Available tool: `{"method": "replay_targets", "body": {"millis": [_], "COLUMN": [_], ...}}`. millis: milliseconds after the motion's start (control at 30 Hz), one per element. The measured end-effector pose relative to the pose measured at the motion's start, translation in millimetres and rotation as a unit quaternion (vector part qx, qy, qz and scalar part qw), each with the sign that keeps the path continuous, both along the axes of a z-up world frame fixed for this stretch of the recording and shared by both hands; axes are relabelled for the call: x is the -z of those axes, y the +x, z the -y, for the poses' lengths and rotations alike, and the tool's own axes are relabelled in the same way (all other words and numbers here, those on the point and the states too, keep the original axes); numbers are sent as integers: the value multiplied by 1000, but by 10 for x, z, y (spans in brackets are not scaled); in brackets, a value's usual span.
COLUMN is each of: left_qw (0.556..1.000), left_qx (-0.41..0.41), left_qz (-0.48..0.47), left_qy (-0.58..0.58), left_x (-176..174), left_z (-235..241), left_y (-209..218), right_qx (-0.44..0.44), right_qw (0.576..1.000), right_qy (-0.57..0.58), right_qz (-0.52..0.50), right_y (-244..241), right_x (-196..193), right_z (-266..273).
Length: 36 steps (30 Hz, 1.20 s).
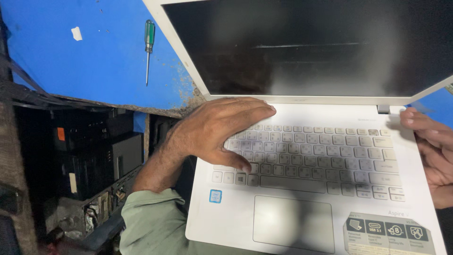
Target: The person repeatedly opens and closes a white laptop, connects and disconnects a power cable, and inserts and removes a RAM module. The person presses the power button multiple times to test the device.
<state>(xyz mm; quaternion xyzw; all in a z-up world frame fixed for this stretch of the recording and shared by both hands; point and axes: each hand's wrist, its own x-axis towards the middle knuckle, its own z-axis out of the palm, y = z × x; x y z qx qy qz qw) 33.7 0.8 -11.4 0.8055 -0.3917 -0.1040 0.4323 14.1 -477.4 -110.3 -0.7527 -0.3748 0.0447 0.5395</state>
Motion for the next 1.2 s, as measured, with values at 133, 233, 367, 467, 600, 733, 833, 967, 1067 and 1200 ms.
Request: {"method": "replay_targets", "body": {"millis": [133, 233, 367, 467, 600, 733, 833, 967, 1067, 1200], "left_qw": [1000, 1000, 999, 989, 962, 943, 923, 923, 897, 875], "left_qx": [-3, -6, -46, -120, -217, -252, -290, -284, -283, -281], "left_qz": [-15, -11, 2, 16, -3, -3, -3, 43, -13, -45], "left_qy": [1, -4, -26, -85, -163, -219, -254, -257, -340, -392], "left_x": [7, 40, 65, 75, 136, 152, 180, 274, 280, 323], "left_z": [-15, -25, -196, -328, -348, -331, -226, -140, -120, -86], "left_y": [13, 1, -77, -270, -596, -793, -823, -679, -676, -601], "right_qx": [-27, 1, -11, 69, 150, 180, 197, 113, 169, 127], "right_qw": [998, 999, 999, 998, 983, 971, 949, 984, 969, 952], "right_qy": [-28, -11, -43, 15, 73, 104, 148, 112, 172, 268], "right_qz": [40, 30, 18, -3, -72, -115, -195, -79, -47, -74], "right_y": [52, 2, 16, -32, -103, 44, 307, 437, 328, 398], "right_x": [-10, 10, -20, -1, -27, -227, -468, -573, -379, -154], "right_z": [44, 52, -17, -157, -264, -398, -520, -630, -723, -675]}}
